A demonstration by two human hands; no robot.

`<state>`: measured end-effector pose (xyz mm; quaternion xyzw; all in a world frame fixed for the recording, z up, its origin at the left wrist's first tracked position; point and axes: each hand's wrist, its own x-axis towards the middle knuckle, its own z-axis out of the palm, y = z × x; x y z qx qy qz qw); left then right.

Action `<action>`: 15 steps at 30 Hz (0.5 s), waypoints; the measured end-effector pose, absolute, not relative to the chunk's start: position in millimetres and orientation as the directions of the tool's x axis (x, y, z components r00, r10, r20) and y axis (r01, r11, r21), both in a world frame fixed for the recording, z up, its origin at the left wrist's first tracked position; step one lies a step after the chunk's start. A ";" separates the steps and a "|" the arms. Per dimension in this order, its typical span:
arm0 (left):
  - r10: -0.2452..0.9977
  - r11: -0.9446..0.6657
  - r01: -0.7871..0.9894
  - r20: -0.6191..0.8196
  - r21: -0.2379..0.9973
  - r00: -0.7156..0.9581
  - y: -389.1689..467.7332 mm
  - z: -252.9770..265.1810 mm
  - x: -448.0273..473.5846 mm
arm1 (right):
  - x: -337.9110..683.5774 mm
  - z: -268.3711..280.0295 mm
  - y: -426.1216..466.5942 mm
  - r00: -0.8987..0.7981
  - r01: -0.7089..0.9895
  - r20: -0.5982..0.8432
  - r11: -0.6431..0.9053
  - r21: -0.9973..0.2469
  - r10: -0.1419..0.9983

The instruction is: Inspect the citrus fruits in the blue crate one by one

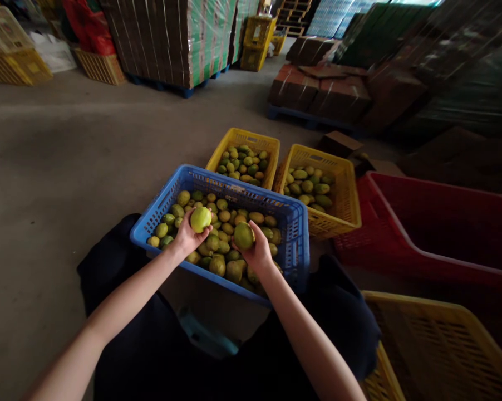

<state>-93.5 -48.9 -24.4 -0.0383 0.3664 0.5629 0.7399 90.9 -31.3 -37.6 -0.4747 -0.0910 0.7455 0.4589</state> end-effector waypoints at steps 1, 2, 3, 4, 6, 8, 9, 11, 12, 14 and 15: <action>0.801 0.366 -0.864 -0.590 0.345 0.103 -49.5 -24.5 -94.0 | 90.9 -35.9 -31.6 -0.134 -0.601 -0.632 -0.570 -0.560 0.763; 0.798 0.370 -0.867 -0.592 0.333 0.113 -50.3 -25.1 -94.4 | 91.2 -34.8 -31.9 -0.150 -0.604 -0.640 -0.582 -0.544 0.754; 0.800 0.367 -0.873 -0.588 0.319 0.121 -51.0 -26.3 -94.4 | 91.8 -34.3 -32.0 -0.172 -0.609 -0.644 -0.595 -0.525 0.745; 0.807 0.358 -0.882 -0.577 0.306 0.127 -51.8 -28.0 -94.3 | 92.6 -34.6 -32.0 -0.195 -0.617 -0.643 -0.603 -0.506 0.740; 0.826 0.329 -0.901 -0.548 0.283 0.129 -52.9 -31.4 -93.2 | 94.4 -36.9 -31.6 -0.228 -0.634 -0.637 -0.609 -0.477 0.736; 0.838 0.323 -0.904 -0.528 0.281 0.135 -53.2 -33.0 -91.5 | 95.9 -40.5 -30.7 -0.239 -0.646 -0.629 -0.605 -0.466 0.739; 0.838 0.333 -0.898 -0.526 0.286 0.143 -53.1 -32.7 -90.6 | 96.4 -42.2 -30.3 -0.246 -0.647 -0.622 -0.604 -0.465 0.743; 0.829 0.373 -0.880 -0.532 0.295 0.174 -52.8 -30.0 -89.0 | 97.1 -44.9 -29.6 -0.275 -0.638 -0.596 -0.607 -0.474 0.754; 0.823 0.396 -0.870 -0.535 0.295 0.193 -52.9 -28.1 -88.2 | 97.3 -45.8 -29.6 -0.291 -0.632 -0.579 -0.607 -0.482 0.762; 0.816 0.434 -0.850 -0.530 0.299 0.231 -53.9 -24.9 -86.7 | 98.0 -46.6 -30.3 -0.322 -0.617 -0.536 -0.602 -0.506 0.780; 0.820 0.448 -0.836 -0.518 0.315 0.244 -54.9 -24.1 -86.0 | 98.4 -46.6 -30.9 -0.339 -0.610 -0.510 -0.597 -0.520 0.791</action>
